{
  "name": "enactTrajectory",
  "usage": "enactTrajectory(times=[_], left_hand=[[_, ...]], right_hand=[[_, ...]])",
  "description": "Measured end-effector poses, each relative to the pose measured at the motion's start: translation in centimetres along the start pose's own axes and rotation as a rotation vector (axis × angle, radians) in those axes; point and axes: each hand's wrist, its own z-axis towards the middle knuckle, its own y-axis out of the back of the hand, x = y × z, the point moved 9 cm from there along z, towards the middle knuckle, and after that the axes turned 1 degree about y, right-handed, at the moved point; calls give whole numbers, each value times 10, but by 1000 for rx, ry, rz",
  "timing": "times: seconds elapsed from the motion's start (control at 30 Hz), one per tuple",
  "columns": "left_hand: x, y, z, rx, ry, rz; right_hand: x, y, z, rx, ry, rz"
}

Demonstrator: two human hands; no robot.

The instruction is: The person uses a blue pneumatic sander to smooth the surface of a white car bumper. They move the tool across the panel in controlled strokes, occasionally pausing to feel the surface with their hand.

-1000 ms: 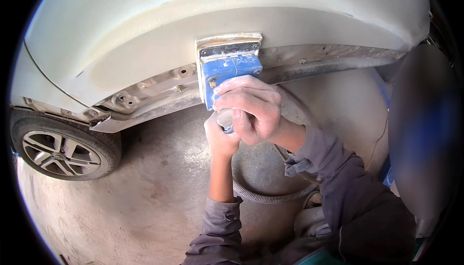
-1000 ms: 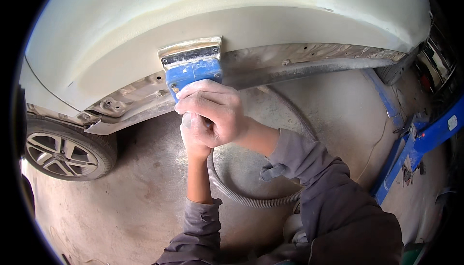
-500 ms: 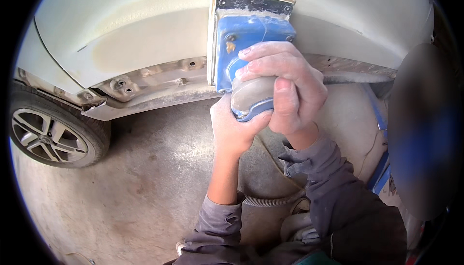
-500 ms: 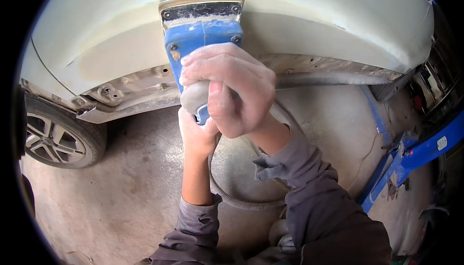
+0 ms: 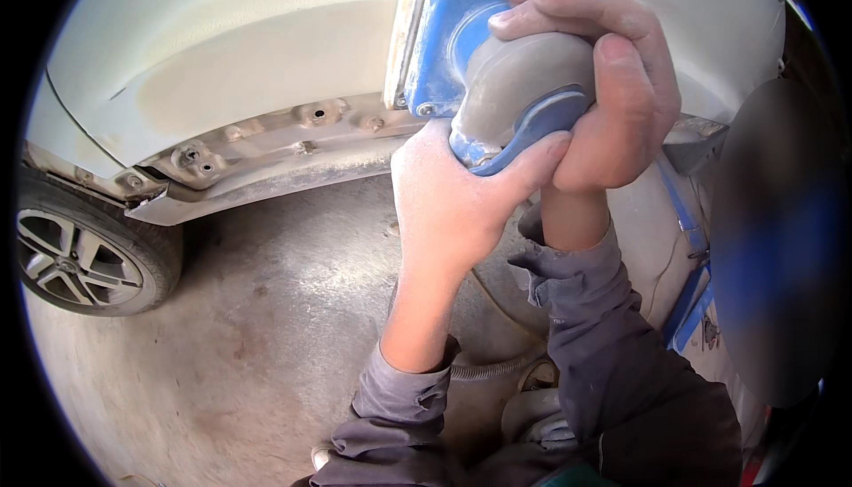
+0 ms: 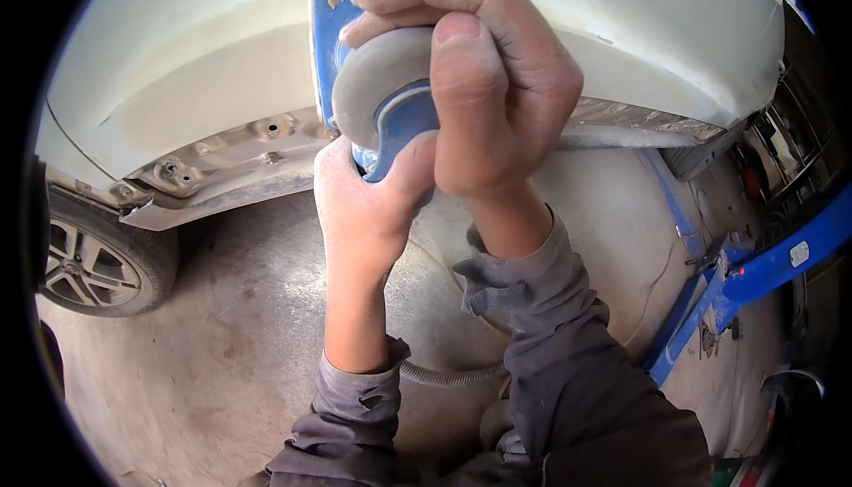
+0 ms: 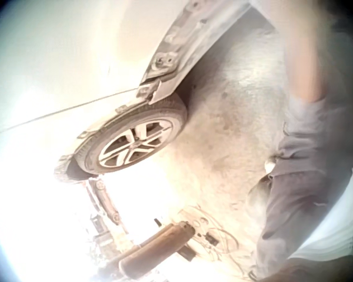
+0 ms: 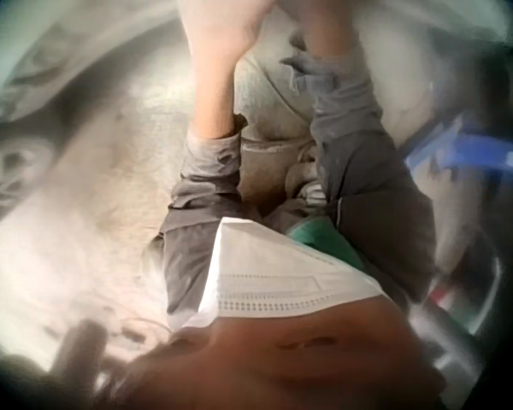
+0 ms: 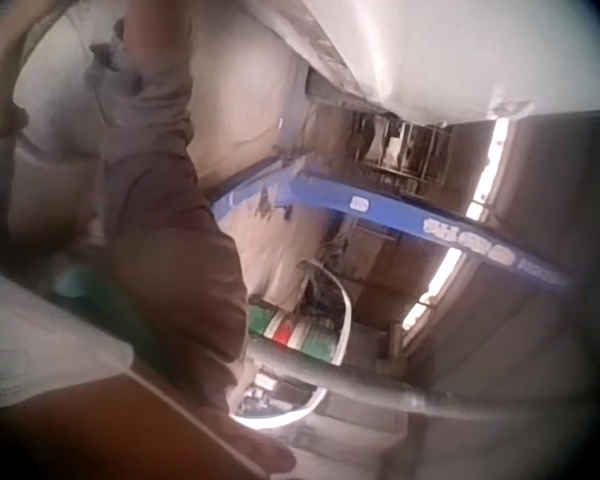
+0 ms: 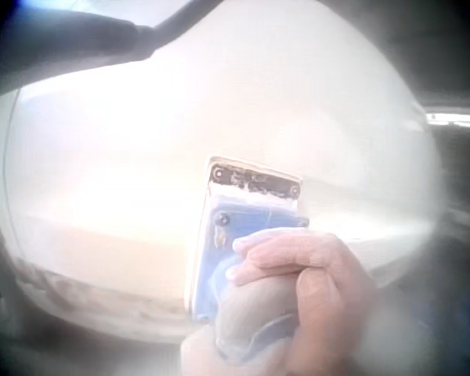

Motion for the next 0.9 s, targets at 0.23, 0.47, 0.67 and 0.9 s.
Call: enactTrajectory(times=[0.23, 0.47, 0.67, 0.9], left_hand=[[102, 35, -20, 1, -18, 173], [-8, -10, 3, 38, 6, 61], [23, 20, -6, -5, -46, -13], [91, 77, -25, -114, -60, 167]], right_hand=[[3, -23, -85, 154, -30, -78], [-5, 11, -6, -10, -36, -7], [3, -17, -23, 89, 32, 11], [12, -64, -79, 171, -47, -18]])
